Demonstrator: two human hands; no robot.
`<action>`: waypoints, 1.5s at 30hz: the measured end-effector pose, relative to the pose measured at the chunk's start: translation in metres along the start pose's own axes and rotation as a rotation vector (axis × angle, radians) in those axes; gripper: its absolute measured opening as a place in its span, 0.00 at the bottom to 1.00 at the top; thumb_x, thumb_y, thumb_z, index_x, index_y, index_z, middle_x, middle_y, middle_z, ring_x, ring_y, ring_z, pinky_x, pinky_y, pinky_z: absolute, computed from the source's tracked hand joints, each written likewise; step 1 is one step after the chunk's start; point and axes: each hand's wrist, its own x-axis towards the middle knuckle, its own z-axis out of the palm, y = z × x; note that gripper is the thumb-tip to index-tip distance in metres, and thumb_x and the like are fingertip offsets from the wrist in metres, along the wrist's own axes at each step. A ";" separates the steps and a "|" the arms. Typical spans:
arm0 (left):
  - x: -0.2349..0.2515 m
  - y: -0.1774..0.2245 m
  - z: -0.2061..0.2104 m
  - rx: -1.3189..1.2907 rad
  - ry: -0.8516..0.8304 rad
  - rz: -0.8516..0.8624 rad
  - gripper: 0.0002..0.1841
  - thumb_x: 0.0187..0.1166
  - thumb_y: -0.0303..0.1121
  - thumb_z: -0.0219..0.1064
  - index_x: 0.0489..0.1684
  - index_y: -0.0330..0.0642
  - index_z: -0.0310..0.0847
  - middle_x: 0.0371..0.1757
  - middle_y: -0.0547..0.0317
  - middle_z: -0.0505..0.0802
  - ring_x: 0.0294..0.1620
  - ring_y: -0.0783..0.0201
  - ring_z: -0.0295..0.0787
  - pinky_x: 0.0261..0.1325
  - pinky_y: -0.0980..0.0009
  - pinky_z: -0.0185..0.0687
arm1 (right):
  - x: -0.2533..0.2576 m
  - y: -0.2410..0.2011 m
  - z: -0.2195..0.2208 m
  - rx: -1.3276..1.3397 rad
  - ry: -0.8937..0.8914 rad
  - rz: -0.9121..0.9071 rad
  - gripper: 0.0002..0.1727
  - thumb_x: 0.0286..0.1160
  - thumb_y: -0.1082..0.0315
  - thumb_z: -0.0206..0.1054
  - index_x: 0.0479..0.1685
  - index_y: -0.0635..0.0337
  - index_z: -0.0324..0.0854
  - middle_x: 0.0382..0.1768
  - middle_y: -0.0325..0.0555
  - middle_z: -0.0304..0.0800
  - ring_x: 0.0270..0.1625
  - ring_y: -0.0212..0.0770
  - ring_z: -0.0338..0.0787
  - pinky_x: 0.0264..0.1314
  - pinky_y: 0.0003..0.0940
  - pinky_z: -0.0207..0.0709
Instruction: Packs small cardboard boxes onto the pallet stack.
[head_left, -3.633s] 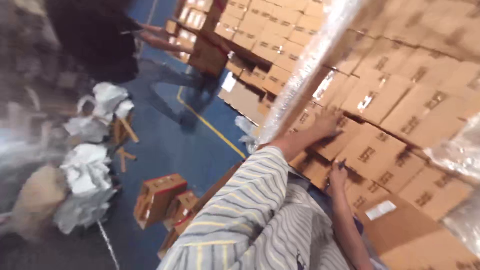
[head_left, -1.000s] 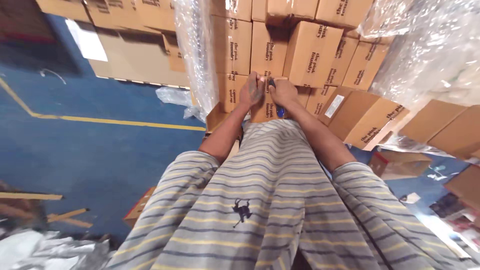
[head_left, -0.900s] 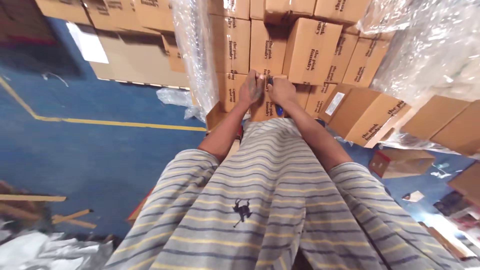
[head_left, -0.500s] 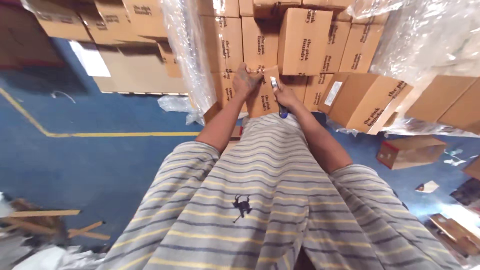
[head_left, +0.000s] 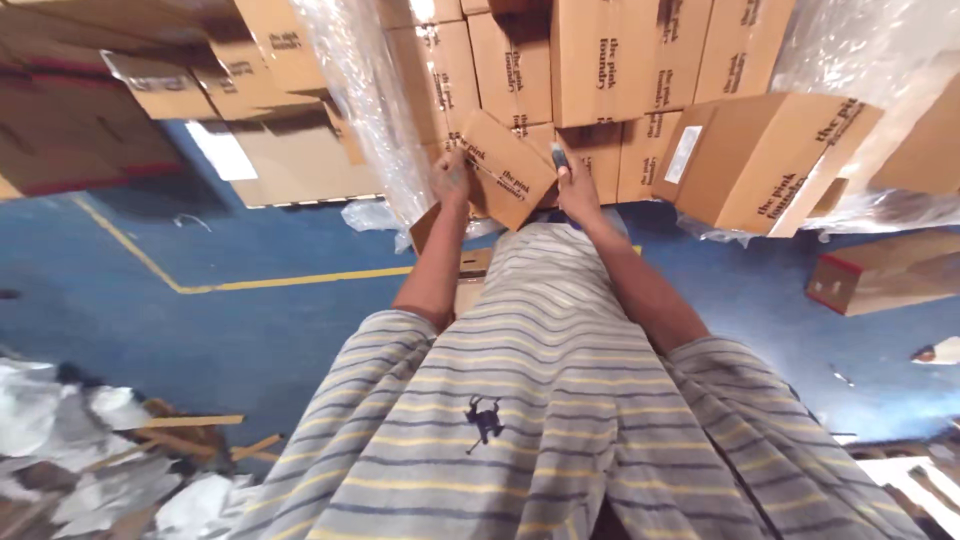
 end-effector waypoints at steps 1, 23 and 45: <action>-0.001 0.000 0.002 -0.028 0.014 -0.034 0.26 0.82 0.57 0.63 0.47 0.39 0.89 0.49 0.47 0.93 0.54 0.52 0.89 0.61 0.45 0.82 | -0.005 0.014 0.003 -0.005 -0.005 0.028 0.24 0.95 0.56 0.45 0.78 0.59 0.71 0.50 0.59 0.90 0.51 0.57 0.92 0.57 0.60 0.84; -0.011 0.006 0.012 -0.136 0.061 -0.146 0.30 0.82 0.61 0.61 0.52 0.39 0.86 0.58 0.42 0.89 0.62 0.47 0.86 0.62 0.41 0.83 | -0.010 0.031 0.027 -0.155 0.034 0.127 0.25 0.95 0.49 0.44 0.70 0.53 0.78 0.52 0.57 0.93 0.57 0.59 0.93 0.55 0.63 0.83; -0.041 -0.010 -0.028 -0.092 -0.315 0.231 0.23 0.93 0.41 0.55 0.75 0.29 0.70 0.63 0.36 0.85 0.56 0.52 0.90 0.58 0.53 0.92 | 0.009 -0.040 -0.040 -0.674 0.004 -0.511 0.18 0.76 0.61 0.71 0.61 0.59 0.84 0.47 0.57 0.93 0.52 0.61 0.92 0.54 0.63 0.82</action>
